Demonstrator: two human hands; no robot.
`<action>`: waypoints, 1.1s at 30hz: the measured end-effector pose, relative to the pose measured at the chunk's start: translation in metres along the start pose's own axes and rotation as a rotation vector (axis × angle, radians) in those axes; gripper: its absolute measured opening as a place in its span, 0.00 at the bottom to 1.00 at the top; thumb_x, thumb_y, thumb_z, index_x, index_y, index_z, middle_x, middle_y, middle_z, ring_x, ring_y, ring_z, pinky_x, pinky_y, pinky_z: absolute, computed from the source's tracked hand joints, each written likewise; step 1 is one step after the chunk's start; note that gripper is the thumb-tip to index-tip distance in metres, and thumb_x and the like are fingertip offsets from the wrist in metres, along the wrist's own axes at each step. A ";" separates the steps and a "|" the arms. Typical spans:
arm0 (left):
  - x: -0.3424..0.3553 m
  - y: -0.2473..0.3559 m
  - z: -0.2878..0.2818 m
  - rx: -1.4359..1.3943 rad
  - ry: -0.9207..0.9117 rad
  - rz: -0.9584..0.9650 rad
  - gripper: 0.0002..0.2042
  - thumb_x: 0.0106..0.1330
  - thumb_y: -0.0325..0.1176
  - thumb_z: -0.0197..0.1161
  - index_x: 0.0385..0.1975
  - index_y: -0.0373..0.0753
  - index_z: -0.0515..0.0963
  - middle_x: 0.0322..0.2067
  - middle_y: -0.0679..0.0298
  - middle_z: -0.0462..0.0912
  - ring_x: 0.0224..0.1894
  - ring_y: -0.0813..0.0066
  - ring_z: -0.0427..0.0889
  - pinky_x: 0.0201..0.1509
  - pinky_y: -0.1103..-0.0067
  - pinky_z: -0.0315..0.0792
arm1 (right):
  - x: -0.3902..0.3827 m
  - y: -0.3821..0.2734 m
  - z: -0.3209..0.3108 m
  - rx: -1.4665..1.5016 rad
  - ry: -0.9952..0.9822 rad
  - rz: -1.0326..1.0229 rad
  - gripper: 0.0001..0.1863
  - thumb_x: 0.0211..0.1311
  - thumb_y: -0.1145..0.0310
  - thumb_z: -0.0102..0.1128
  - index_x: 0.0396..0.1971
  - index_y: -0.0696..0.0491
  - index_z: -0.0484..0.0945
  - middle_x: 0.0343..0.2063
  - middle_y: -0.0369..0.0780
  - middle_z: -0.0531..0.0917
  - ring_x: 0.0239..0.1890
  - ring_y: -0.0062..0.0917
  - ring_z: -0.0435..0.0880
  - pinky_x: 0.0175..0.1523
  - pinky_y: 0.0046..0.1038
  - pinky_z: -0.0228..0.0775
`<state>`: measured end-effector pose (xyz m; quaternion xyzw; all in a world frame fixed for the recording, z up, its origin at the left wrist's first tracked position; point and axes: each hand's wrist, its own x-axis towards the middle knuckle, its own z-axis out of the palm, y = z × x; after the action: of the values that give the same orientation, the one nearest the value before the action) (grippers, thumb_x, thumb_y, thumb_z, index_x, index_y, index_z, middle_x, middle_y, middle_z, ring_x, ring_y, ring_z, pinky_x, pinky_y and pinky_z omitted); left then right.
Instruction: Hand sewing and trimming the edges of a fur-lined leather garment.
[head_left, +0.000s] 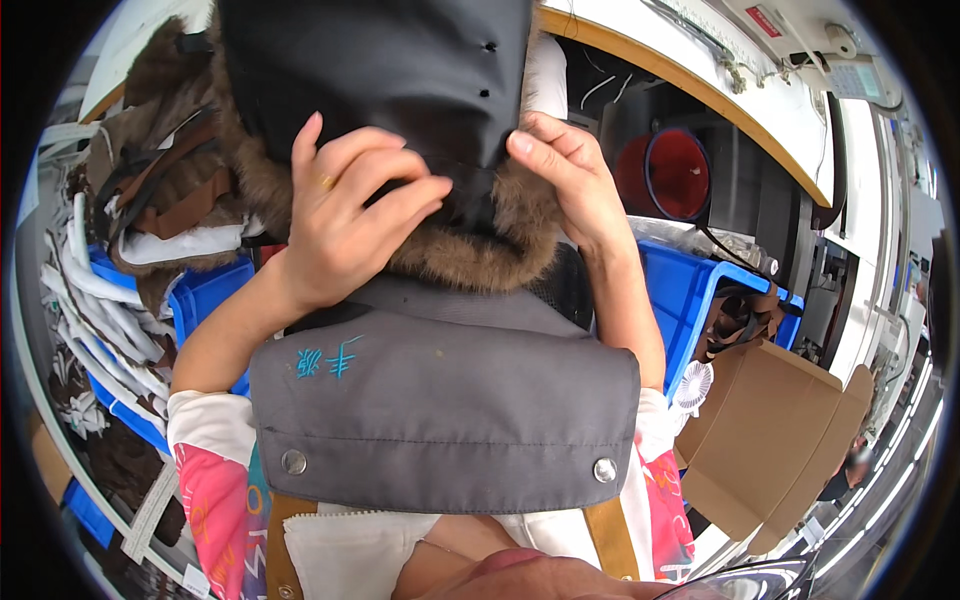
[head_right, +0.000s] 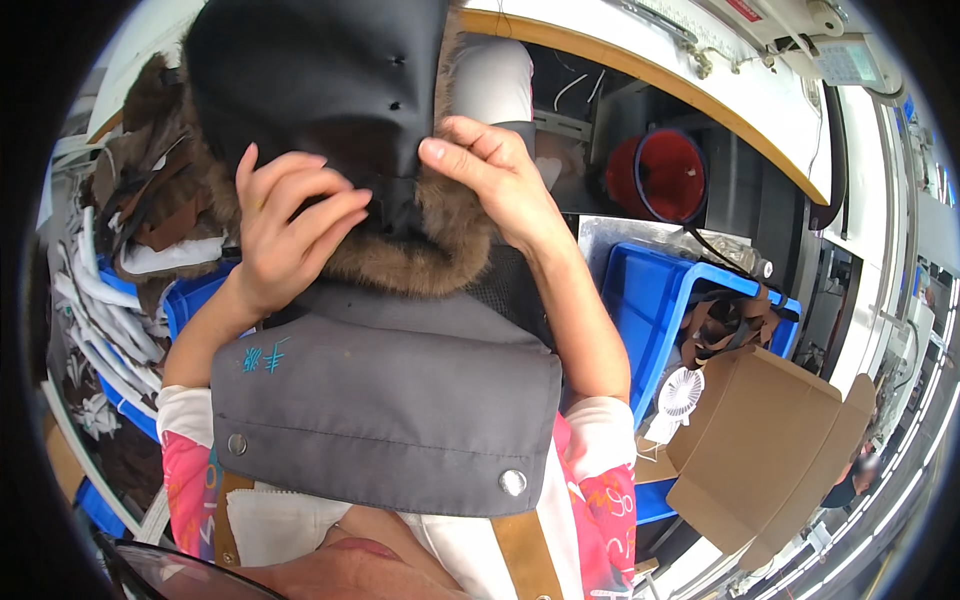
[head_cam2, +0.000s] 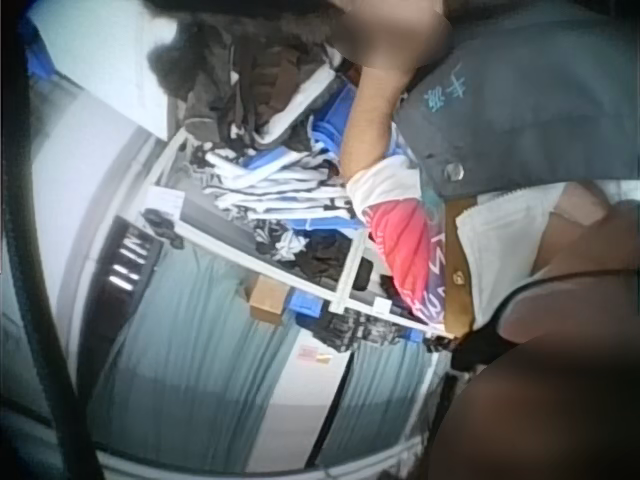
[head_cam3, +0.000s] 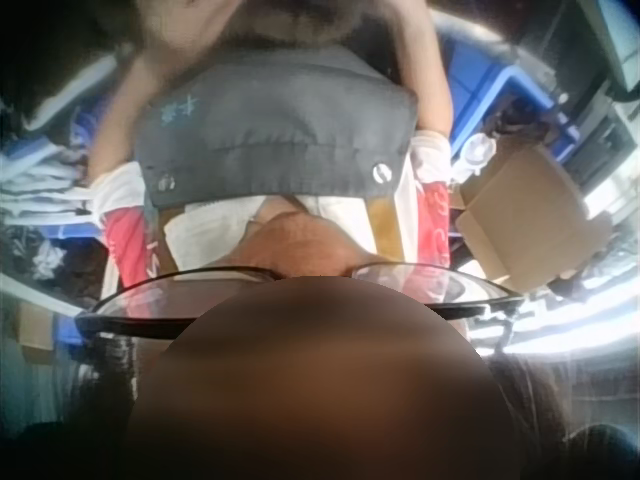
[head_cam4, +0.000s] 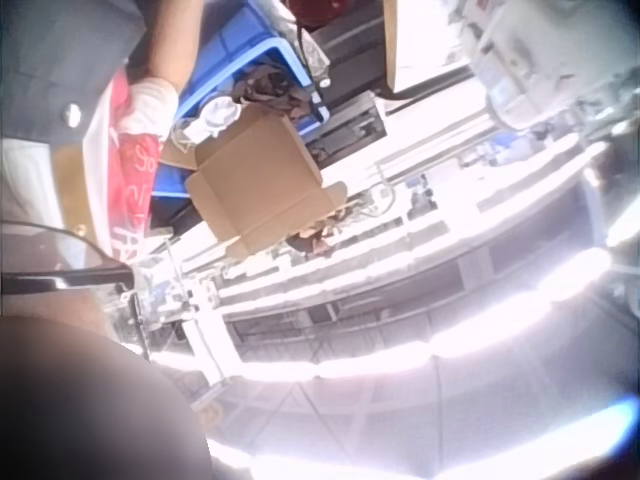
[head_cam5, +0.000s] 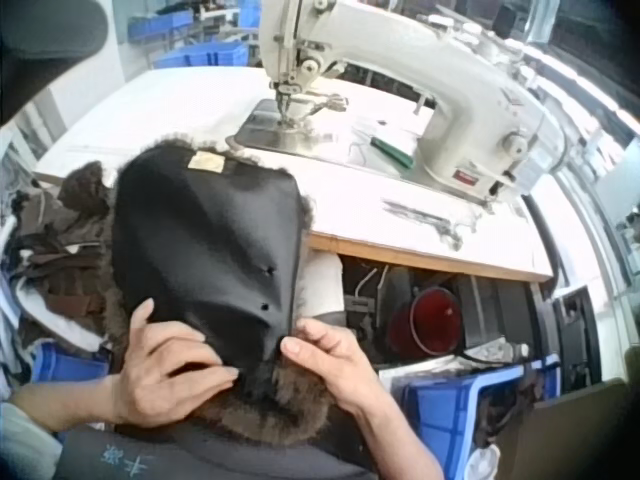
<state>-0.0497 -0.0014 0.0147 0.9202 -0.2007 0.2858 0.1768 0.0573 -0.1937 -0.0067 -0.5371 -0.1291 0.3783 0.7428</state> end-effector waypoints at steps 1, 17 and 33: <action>-0.005 0.000 -0.005 -0.023 0.035 0.017 0.11 0.43 0.31 0.69 0.28 0.44 0.79 0.29 0.71 0.73 0.38 0.71 0.72 0.59 0.65 0.53 | -0.001 -0.003 -0.002 -0.003 -0.006 -0.002 0.07 0.58 0.68 0.58 0.29 0.56 0.75 0.26 0.25 0.72 0.31 0.06 0.66 0.36 0.12 0.60; -0.016 0.006 -0.053 -0.038 -0.421 0.158 0.09 0.45 0.29 0.61 0.17 0.39 0.65 0.12 0.68 0.63 0.19 0.75 0.69 0.30 0.79 0.65 | 0.030 -0.012 -0.021 -1.206 0.583 -0.490 0.17 0.39 0.71 0.61 0.30 0.62 0.70 0.25 0.50 0.76 0.31 0.45 0.78 0.37 0.35 0.69; 0.049 -0.032 0.037 -1.253 -0.750 -0.732 0.15 0.57 0.29 0.55 0.43 0.30 0.72 0.33 0.58 0.80 0.34 0.77 0.77 0.43 0.80 0.70 | 0.020 -0.033 -0.004 -0.458 0.260 -0.163 0.18 0.53 0.60 0.64 0.19 0.60 0.75 0.13 0.31 0.72 0.20 0.10 0.66 0.22 0.19 0.59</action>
<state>0.0194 -0.0031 0.0086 0.6925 -0.0556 -0.2821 0.6617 0.0867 -0.1870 0.0170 -0.7228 -0.1577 0.2059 0.6405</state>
